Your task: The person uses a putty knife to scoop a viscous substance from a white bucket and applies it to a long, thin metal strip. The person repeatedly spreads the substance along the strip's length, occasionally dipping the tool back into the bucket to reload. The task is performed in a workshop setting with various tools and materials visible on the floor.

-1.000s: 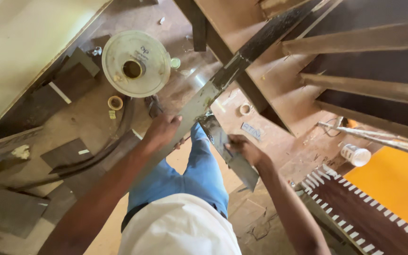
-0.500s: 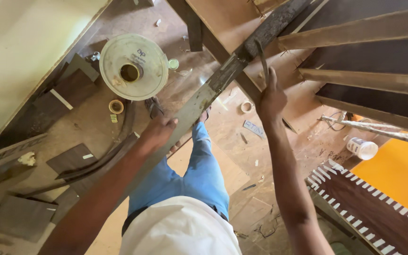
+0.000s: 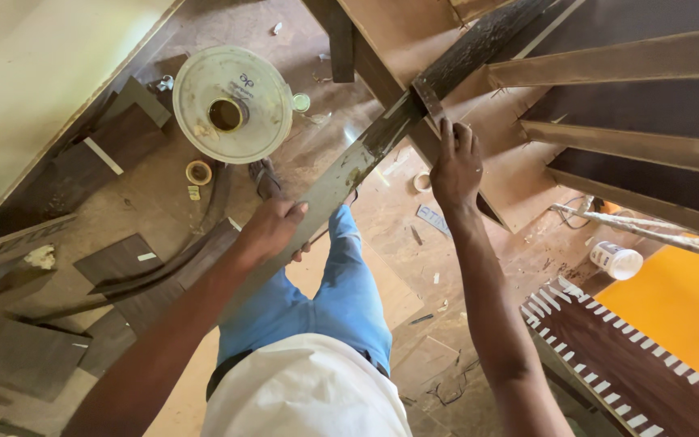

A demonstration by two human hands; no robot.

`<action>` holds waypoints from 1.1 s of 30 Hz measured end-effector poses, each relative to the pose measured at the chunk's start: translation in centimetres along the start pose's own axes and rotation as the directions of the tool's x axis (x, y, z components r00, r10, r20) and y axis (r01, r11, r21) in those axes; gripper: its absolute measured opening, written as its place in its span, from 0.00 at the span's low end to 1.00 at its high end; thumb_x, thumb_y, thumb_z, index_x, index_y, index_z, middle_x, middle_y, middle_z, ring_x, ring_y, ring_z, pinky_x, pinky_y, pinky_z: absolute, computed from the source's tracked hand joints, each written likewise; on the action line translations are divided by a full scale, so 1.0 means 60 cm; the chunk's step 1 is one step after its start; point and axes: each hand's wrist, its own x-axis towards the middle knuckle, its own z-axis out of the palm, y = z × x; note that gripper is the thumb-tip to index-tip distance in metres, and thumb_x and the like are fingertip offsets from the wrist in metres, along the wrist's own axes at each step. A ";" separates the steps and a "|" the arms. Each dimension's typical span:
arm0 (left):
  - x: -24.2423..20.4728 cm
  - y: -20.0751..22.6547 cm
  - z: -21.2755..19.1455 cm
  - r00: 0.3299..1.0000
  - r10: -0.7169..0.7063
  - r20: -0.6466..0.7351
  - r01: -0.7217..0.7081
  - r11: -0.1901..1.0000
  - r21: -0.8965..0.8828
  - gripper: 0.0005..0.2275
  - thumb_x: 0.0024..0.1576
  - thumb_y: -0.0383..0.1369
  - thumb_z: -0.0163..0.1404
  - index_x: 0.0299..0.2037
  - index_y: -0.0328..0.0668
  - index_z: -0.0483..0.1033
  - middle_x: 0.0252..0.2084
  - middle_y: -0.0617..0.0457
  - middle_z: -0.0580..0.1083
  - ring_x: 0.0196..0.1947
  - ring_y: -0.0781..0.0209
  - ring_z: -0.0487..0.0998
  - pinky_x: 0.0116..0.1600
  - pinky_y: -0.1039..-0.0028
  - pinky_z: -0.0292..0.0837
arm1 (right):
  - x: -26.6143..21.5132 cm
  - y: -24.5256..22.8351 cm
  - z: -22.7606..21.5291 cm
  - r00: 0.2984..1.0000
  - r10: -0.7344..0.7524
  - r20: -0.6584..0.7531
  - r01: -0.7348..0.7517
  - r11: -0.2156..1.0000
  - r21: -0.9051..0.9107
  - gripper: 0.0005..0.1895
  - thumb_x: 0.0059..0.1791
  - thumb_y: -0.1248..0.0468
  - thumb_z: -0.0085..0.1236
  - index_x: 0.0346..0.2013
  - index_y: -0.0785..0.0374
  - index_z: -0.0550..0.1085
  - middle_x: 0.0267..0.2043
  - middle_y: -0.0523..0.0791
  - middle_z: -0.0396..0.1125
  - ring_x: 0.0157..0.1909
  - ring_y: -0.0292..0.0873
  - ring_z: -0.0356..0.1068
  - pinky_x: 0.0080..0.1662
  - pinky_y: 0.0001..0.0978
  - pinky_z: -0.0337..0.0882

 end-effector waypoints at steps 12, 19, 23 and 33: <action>-0.023 0.033 0.005 0.990 0.127 0.054 -0.131 0.988 0.080 0.17 0.65 0.37 0.40 0.36 0.29 0.75 0.21 0.45 0.76 0.14 0.60 0.75 0.23 0.69 0.73 | -0.015 -0.052 0.011 0.989 -0.054 0.136 0.035 0.989 0.142 0.31 0.39 0.80 0.48 0.58 0.73 0.69 0.56 0.56 0.65 0.56 0.59 0.65 0.57 0.47 0.68; -0.023 0.040 0.018 0.991 0.128 0.048 -0.133 0.983 0.124 0.18 0.66 0.38 0.39 0.35 0.29 0.76 0.21 0.46 0.78 0.14 0.59 0.78 0.23 0.68 0.75 | -0.039 -0.120 -0.015 0.961 -0.114 0.254 0.050 0.968 0.245 0.28 0.41 0.80 0.48 0.57 0.72 0.69 0.55 0.54 0.66 0.54 0.58 0.66 0.54 0.47 0.69; -0.023 0.038 0.025 0.998 0.028 -0.060 -0.018 0.986 0.167 0.18 0.65 0.37 0.38 0.36 0.30 0.76 0.21 0.45 0.78 0.14 0.58 0.78 0.23 0.67 0.75 | -0.047 -0.149 -0.050 0.954 -0.166 0.248 0.076 0.939 0.334 0.28 0.40 0.79 0.48 0.55 0.70 0.69 0.54 0.54 0.66 0.54 0.57 0.67 0.50 0.51 0.66; 0.008 -0.018 0.010 0.996 -0.042 0.084 0.048 0.997 -0.065 0.17 0.66 0.38 0.39 0.42 0.28 0.75 0.23 0.41 0.77 0.14 0.55 0.76 0.21 0.64 0.73 | -0.012 -0.082 -0.069 0.985 0.162 -0.055 -0.101 0.813 0.573 0.11 0.54 0.75 0.44 0.51 0.70 0.68 0.42 0.56 0.67 0.42 0.58 0.68 0.45 0.42 0.68</action>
